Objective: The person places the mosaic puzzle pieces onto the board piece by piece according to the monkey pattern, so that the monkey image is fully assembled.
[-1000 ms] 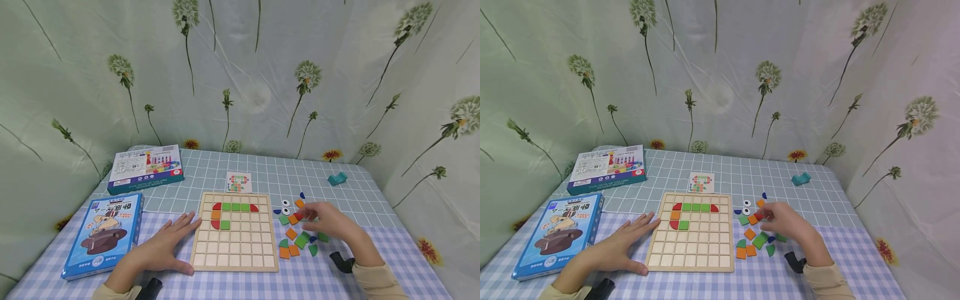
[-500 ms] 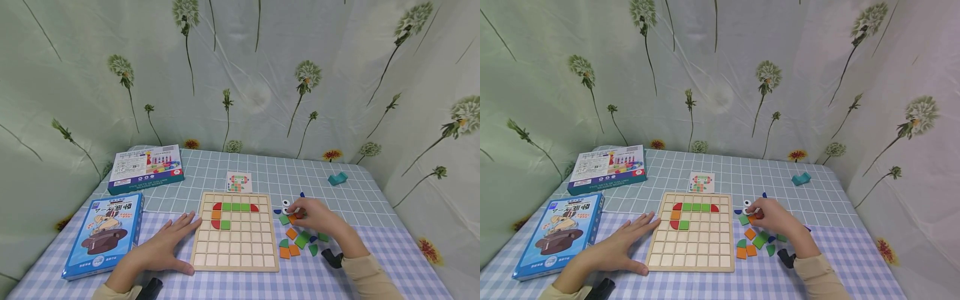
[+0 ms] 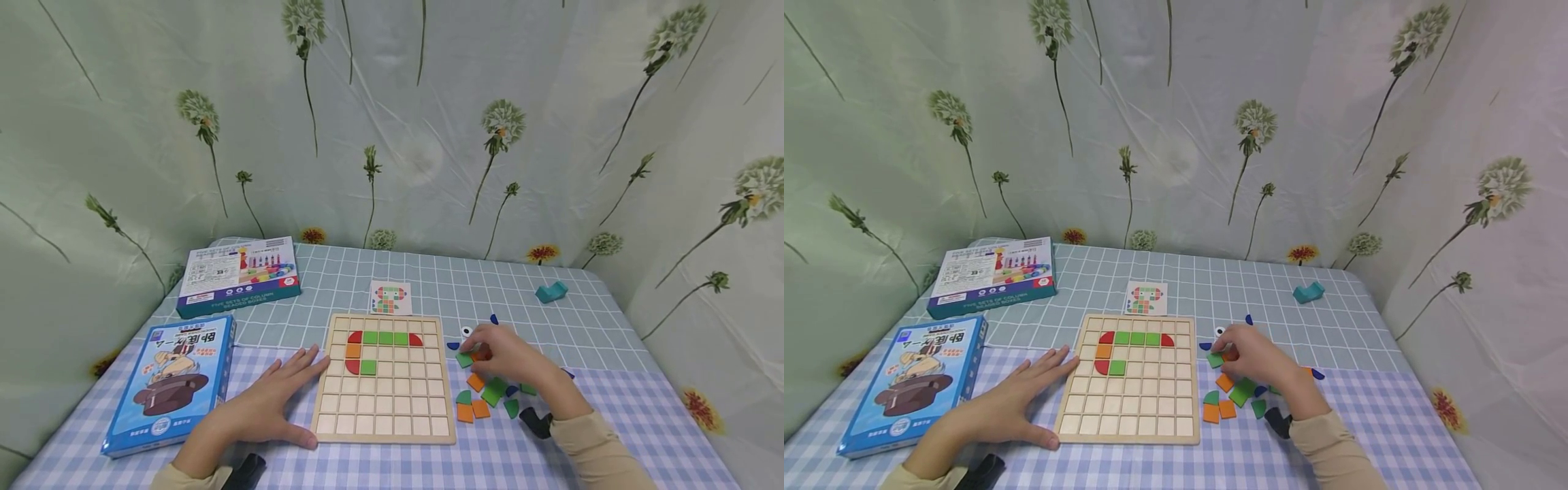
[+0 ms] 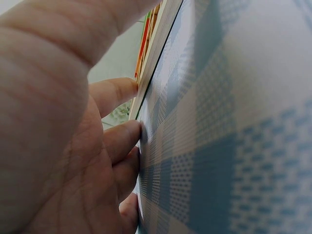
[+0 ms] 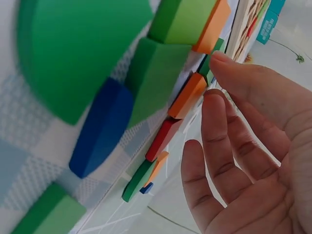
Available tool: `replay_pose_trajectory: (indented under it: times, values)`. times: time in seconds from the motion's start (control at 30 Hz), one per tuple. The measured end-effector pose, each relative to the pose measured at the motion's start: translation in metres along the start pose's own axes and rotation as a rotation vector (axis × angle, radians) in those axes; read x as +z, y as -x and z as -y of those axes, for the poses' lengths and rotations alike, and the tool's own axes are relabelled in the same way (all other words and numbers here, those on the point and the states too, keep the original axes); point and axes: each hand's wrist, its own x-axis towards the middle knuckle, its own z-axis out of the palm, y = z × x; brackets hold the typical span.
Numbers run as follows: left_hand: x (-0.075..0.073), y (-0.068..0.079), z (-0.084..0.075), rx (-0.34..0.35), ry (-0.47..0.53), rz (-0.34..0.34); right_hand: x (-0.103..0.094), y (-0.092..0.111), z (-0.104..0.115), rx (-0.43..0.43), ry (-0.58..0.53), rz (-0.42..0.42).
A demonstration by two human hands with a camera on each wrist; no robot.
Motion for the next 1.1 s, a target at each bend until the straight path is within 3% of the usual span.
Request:
replay_pose_trajectory:
  times: [1.1]
  values:
    - [0.001, 0.000, 0.001, 0.007, -0.015, -0.004, 0.007, -0.008, 0.010, 0.097, 0.057, 0.053]
